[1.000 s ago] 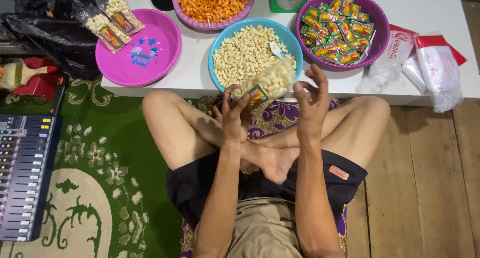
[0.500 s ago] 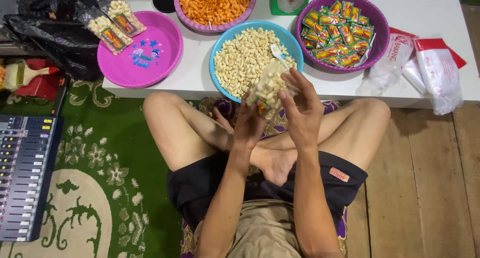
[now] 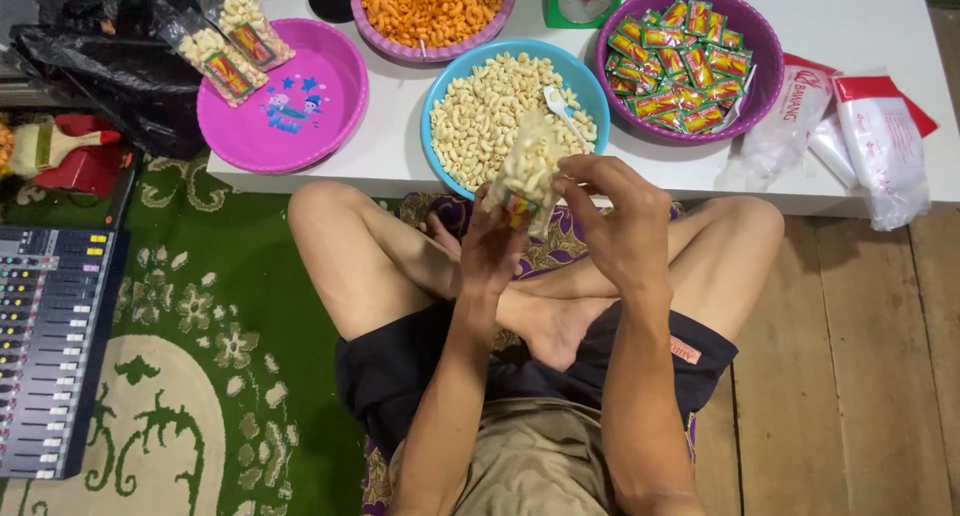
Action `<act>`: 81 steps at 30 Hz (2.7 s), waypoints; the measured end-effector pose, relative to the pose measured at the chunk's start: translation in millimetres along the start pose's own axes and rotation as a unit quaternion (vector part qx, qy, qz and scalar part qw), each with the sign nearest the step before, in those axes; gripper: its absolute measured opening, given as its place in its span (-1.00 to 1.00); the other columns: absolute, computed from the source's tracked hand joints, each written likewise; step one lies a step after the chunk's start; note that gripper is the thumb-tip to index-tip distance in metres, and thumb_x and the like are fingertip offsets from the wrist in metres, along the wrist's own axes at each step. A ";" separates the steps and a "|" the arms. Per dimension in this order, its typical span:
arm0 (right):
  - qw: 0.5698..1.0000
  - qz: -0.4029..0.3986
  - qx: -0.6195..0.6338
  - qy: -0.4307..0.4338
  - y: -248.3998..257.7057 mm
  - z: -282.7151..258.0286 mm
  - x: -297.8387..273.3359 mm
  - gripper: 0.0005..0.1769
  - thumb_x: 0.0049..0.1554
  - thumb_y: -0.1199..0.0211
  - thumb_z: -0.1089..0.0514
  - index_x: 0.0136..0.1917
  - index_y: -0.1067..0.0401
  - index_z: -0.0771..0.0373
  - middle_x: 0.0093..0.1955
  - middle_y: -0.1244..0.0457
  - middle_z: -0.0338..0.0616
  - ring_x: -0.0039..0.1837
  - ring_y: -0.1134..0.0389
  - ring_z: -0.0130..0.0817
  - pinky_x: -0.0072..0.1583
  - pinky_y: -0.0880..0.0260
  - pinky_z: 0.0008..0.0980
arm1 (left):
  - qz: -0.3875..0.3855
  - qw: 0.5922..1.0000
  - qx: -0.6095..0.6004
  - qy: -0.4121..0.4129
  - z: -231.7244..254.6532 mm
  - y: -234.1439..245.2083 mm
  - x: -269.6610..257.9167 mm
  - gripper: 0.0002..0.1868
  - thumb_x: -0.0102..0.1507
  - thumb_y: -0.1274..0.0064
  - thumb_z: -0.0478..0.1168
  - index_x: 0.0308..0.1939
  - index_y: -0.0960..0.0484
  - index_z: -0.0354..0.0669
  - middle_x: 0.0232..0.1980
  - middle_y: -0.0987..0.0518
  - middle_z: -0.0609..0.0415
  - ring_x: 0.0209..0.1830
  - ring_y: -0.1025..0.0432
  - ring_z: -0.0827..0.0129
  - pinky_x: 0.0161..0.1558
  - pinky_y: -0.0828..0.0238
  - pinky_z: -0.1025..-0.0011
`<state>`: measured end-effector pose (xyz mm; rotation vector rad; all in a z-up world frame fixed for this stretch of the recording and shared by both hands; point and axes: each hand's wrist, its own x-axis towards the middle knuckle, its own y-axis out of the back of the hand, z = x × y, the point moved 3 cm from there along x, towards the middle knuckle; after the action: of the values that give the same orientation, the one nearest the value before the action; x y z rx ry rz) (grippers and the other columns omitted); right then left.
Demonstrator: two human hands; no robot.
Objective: Manually filling small plastic bags with snacks and seasoning packets from bowls and weighing them on a scale.
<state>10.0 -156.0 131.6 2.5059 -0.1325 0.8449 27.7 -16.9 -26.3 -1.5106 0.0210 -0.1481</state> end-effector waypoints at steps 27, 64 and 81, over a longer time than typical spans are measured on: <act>0.999 -0.044 -0.001 0.006 2.2 39.4 26.3 -0.87 0.10 -0.48 0.33 -0.09 -0.59 0.19 -0.13 -0.43 -0.15 -0.06 -0.50 -0.22 0.03 -0.49 -0.23 | -0.237 0.500 0.832 -0.052 79.0 -119.1 70.3 -0.89 0.22 -0.29 -0.30 -0.20 -0.69 -0.08 0.02 -0.61 -0.04 -0.13 -0.62 0.07 -0.11 -0.61 0.22; 0.978 -0.097 -0.186 -0.010 -57.3 118.5 68.6 -0.87 0.11 -0.33 0.30 -0.08 -0.61 0.13 -0.26 -0.28 0.00 -0.15 -0.40 0.11 -0.10 -0.42 -0.06 | -0.089 0.460 0.877 -0.107 59.7 -62.7 143.4 -0.78 0.10 -0.14 -0.45 -0.22 -0.49 -0.19 -0.35 -0.58 -0.10 -0.20 -0.57 -0.12 -0.10 -0.48 -0.03; 0.987 -0.057 -0.153 0.010 -47.0 109.7 54.8 -0.81 0.13 -0.28 0.37 -0.05 -0.62 0.16 -0.21 -0.30 -0.09 -0.12 -0.42 -0.02 -0.07 -0.45 -0.20 | -0.012 0.486 0.869 -0.091 63.3 -55.5 142.5 -0.85 0.09 -0.17 -0.26 -0.31 -0.75 0.13 -0.36 -0.70 0.18 -0.28 -0.63 0.29 -0.12 -0.57 0.33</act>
<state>125.1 -164.0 68.7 2.1955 -0.1012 0.7421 171.0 27.2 44.0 0.5925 -0.2597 0.0265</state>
